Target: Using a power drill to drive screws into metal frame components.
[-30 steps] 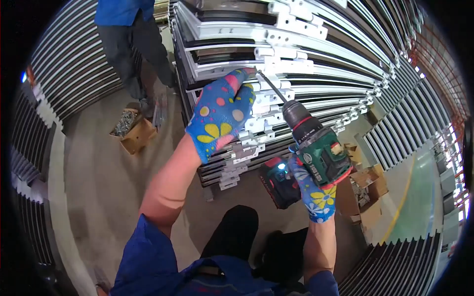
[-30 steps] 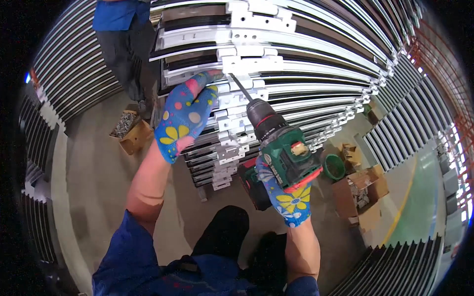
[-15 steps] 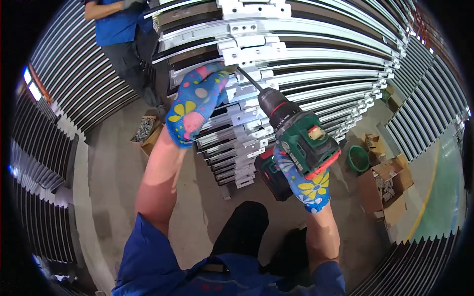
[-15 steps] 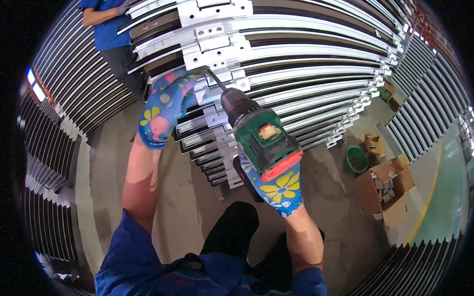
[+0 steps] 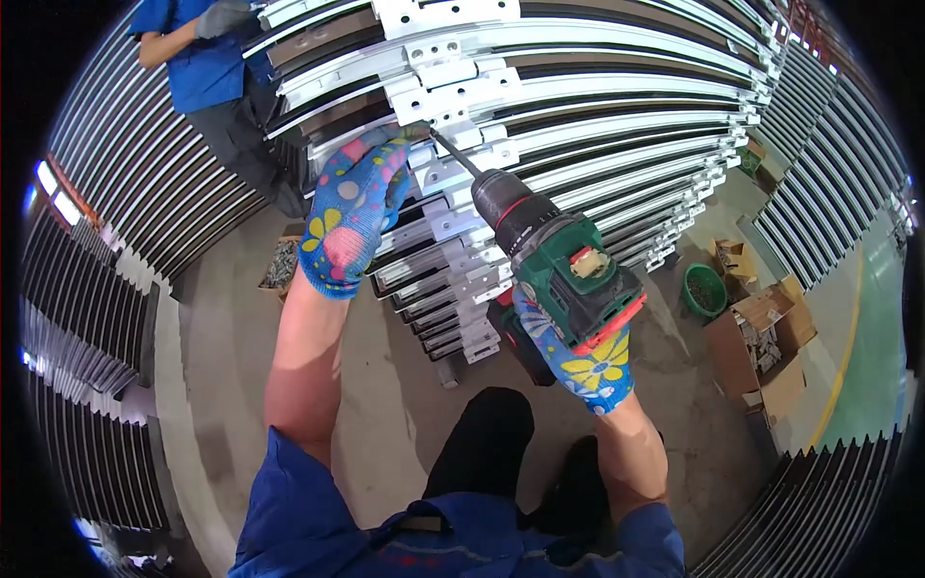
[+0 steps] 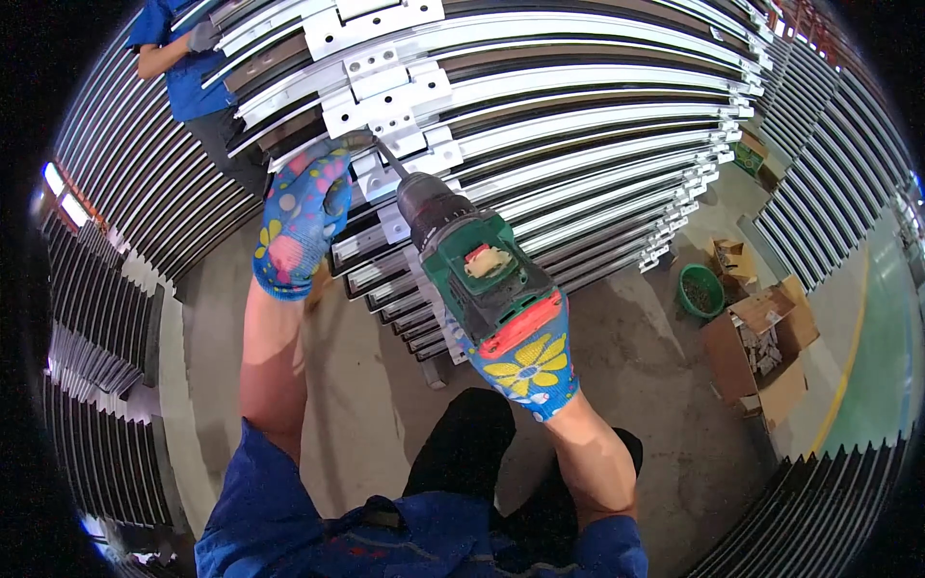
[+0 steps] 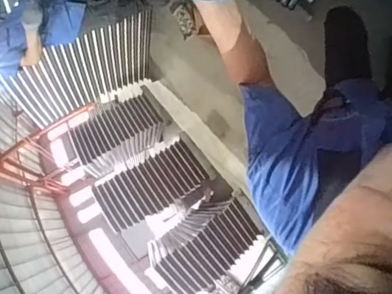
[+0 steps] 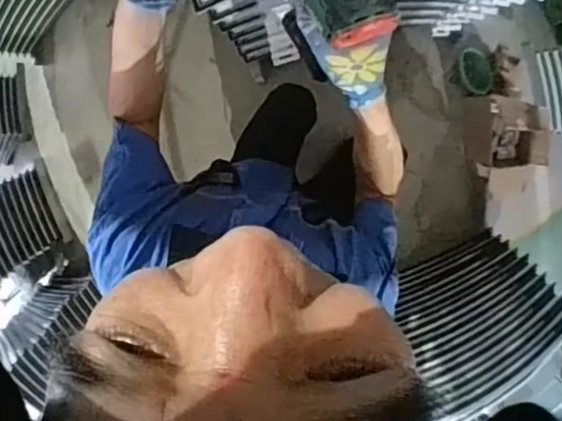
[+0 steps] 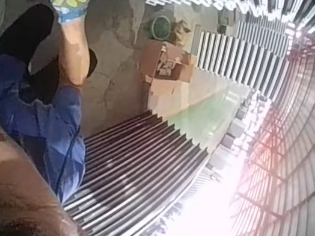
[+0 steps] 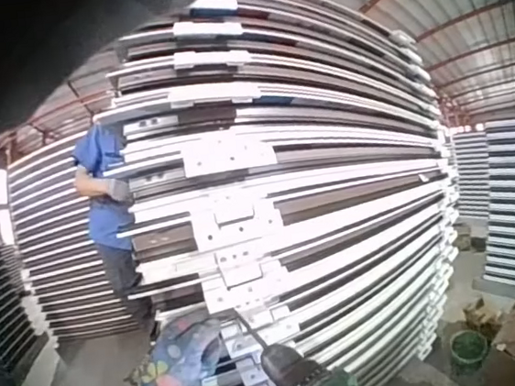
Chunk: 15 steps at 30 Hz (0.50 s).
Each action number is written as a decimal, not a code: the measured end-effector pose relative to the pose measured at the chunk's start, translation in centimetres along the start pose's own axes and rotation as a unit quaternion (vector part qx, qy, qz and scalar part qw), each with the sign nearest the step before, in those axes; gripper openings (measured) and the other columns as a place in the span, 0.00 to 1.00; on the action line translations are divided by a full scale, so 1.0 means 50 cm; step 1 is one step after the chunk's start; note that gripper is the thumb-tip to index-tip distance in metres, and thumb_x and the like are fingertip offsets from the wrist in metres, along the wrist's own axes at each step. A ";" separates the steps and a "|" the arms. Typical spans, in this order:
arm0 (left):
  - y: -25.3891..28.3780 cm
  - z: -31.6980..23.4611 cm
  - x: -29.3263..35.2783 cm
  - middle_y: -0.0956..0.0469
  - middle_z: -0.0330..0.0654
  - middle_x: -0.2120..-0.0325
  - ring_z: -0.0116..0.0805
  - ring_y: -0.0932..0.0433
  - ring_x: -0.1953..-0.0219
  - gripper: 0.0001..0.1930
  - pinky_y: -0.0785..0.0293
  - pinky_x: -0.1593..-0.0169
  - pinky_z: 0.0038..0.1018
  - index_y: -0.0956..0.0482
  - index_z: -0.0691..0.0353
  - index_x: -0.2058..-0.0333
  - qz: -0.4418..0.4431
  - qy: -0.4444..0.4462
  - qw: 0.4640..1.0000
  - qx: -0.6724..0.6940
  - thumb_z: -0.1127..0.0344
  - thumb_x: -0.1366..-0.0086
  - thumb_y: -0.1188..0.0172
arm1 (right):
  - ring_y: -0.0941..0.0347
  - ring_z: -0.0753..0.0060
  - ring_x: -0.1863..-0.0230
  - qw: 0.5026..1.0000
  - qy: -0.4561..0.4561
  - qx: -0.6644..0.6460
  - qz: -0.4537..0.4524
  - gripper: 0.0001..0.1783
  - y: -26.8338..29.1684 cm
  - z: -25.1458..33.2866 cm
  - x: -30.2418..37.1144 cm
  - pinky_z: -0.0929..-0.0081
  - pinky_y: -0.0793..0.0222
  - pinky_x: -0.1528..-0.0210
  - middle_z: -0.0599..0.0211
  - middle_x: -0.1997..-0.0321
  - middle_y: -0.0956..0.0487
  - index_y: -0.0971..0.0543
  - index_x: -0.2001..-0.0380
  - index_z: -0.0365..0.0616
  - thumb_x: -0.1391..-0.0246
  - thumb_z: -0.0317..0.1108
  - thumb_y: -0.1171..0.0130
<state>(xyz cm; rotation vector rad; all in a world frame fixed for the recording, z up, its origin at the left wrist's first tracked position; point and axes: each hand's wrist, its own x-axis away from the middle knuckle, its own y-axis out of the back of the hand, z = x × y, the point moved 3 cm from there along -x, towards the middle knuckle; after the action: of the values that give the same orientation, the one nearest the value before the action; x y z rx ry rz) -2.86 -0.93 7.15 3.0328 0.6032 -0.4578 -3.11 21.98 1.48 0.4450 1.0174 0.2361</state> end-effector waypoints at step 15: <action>0.019 0.035 0.090 0.32 0.30 0.78 0.16 0.39 0.80 0.12 0.44 0.79 0.13 0.28 0.65 0.58 -0.022 -0.067 0.995 -0.076 0.65 0.39 0.48 | 0.26 0.60 0.61 0.979 -0.194 -0.060 0.027 0.16 0.052 -0.050 0.081 0.66 0.32 0.58 0.66 0.62 0.23 0.22 0.63 0.50 0.59 0.29 0.38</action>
<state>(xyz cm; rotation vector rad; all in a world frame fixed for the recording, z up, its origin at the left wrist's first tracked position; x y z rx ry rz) 0.97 -0.27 4.15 2.8226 0.6653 -0.5825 -3.13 26.47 -1.54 0.3902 0.6048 0.2462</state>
